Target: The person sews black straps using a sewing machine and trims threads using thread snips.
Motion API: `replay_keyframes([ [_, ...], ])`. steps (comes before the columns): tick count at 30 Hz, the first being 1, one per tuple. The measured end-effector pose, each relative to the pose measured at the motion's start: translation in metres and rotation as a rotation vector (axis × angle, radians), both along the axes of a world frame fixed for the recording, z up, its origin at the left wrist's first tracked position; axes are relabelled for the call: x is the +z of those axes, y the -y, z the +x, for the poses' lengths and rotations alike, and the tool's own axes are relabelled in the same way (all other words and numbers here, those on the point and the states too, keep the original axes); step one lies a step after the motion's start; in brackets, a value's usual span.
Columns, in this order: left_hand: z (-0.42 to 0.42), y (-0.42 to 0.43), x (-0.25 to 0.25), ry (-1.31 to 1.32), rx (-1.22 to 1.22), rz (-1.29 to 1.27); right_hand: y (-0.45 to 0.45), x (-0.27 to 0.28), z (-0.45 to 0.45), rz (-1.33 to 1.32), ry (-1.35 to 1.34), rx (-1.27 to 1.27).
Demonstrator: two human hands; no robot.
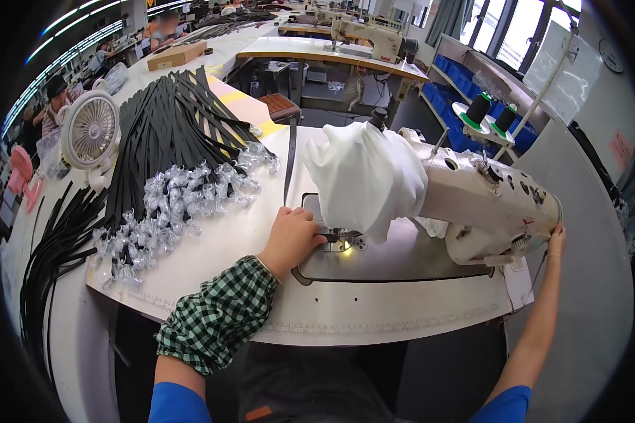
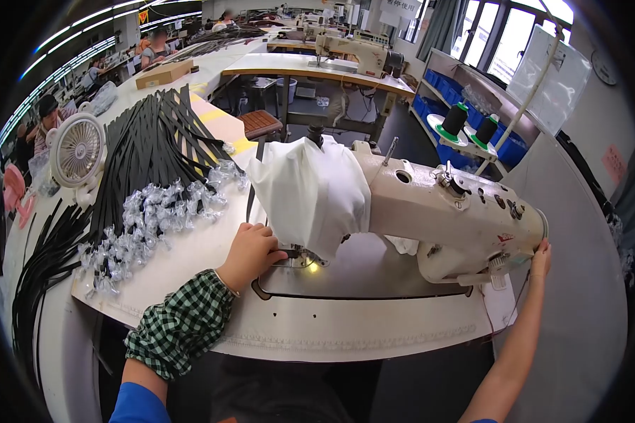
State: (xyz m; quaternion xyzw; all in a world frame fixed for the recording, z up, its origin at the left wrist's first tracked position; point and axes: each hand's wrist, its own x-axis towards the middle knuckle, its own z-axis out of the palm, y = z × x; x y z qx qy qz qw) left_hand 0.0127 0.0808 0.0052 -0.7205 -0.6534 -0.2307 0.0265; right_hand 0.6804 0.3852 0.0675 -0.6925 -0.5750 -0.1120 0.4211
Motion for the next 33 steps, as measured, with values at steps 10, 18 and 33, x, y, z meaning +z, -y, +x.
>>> replay_keyframes([
  [10,0.004,-0.001,-0.014,0.241,-0.034,0.19,0.009,-0.056,-0.034,0.117,-0.748,0.22],
  [18,0.005,-0.002,-0.015,0.242,-0.034,0.198,0.0,-0.018,-0.009,0.097,-0.68,0.174],
  [33,0.003,-0.006,-0.019,0.247,-0.032,0.218,-0.002,-0.024,-0.011,0.162,-0.592,0.24],
])
